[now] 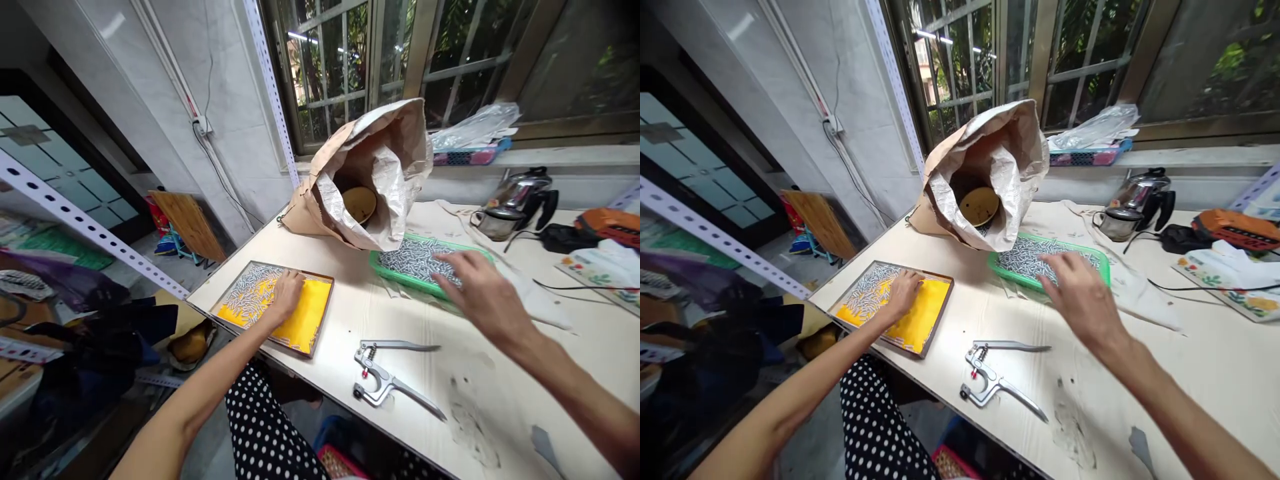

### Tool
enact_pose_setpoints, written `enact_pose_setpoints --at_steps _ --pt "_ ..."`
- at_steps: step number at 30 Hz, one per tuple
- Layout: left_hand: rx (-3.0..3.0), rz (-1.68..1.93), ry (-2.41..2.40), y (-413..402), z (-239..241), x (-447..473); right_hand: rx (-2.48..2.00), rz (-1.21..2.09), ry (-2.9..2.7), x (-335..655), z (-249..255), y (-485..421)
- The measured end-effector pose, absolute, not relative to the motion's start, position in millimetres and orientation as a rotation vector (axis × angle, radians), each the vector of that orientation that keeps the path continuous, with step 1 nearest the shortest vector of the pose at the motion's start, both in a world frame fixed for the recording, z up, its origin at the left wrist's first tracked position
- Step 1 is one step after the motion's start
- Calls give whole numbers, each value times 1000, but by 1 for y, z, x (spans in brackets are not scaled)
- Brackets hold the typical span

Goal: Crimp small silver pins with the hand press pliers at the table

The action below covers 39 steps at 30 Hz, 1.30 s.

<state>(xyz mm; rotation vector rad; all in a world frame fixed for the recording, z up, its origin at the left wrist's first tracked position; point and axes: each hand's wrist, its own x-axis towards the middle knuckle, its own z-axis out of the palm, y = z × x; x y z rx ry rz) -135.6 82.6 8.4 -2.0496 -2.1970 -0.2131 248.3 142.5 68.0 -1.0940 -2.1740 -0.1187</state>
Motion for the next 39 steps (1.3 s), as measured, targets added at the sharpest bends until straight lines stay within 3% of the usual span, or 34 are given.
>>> enact_pose_setpoints --at_steps 6,11,20,31,36,39 --pt "-2206 16 -2166 106 -7 -162 -982 418 -2373 231 -10 36" --pt "-2275 29 -2133 116 -5 -166 -1023 471 -2410 241 -56 3" --pt "-2639 -95 -2057 123 9 -190 -1240 326 -2306 218 -61 -10" --pt "-2277 -107 -2134 122 19 -187 -1304 148 -2211 213 -70 -13" --pt "-2109 -434 -2510 94 45 -153 -1291 97 -2242 213 -67 -11" --pt "-2408 -724 -2767 56 49 -98 -1299 83 -2314 216 -61 -14"
